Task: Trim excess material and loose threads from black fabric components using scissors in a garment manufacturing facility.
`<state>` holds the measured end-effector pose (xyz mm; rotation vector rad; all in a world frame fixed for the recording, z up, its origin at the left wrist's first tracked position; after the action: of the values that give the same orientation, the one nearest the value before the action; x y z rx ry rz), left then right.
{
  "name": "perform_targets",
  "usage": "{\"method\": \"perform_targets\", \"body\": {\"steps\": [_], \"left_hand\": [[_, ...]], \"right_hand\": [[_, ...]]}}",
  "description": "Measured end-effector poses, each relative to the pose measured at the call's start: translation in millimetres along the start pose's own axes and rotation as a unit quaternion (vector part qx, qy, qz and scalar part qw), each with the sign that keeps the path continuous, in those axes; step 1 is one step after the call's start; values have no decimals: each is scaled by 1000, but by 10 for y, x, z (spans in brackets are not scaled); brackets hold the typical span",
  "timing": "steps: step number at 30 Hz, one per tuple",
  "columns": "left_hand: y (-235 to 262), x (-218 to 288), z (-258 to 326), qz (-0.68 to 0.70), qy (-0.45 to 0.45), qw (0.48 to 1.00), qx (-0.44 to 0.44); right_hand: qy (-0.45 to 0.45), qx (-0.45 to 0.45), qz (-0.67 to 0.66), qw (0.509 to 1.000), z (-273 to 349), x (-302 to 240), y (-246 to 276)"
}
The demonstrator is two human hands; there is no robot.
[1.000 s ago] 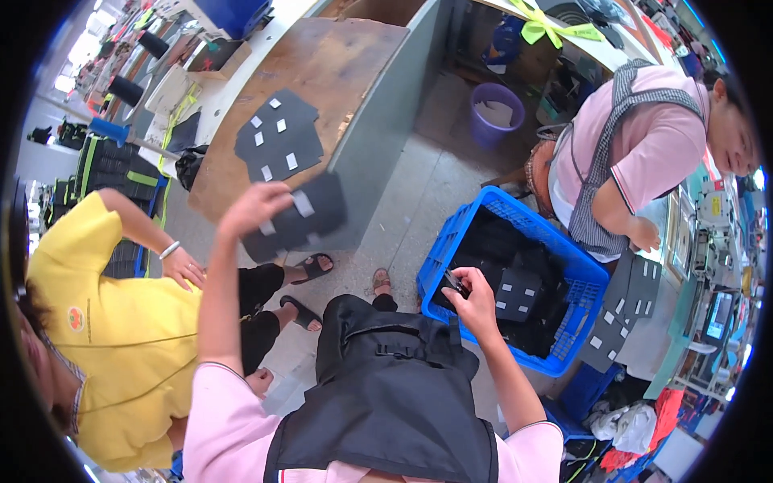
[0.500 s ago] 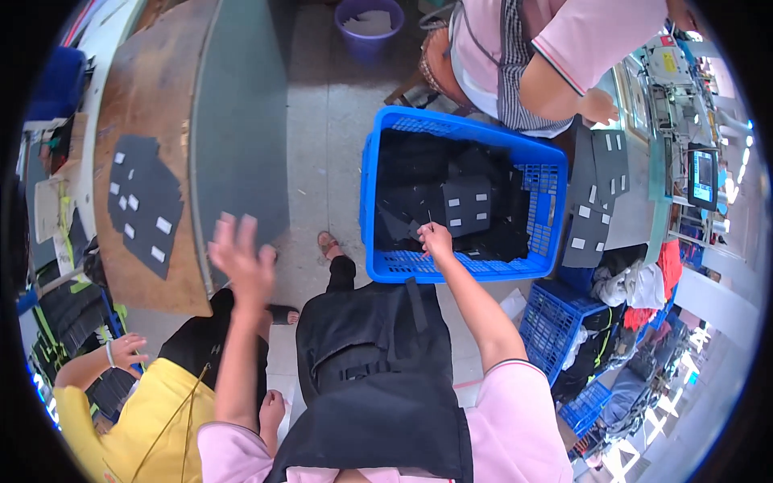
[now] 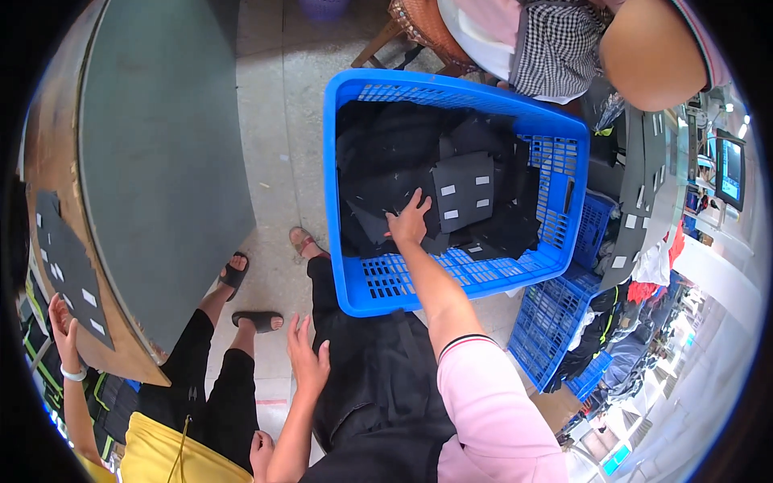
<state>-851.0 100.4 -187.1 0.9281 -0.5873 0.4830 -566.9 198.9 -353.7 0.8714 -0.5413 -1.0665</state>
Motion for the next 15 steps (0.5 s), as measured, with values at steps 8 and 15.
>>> {"method": "perform_targets", "body": {"steps": [8, 15], "left_hand": [[-205, -116, 34, 110, 61, 992, 33], [-448, -10, -77, 130, 24, 991, 23]], "right_hand": [[100, 138, -108, 979, -539, 657, 282], [84, 125, 3, 989, -840, 546, 433]]}}
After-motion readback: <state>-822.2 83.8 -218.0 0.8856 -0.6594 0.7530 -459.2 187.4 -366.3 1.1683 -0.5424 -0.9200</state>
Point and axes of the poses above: each hand's wrist, its own z-axis away from the middle knuckle, its own y-axis out of the back of the hand, x = y × z, the point moved 3 cm from there along -z, towards the middle knuckle, and after that the axes turned 8 degrees about -y, right-handed, at the moved point
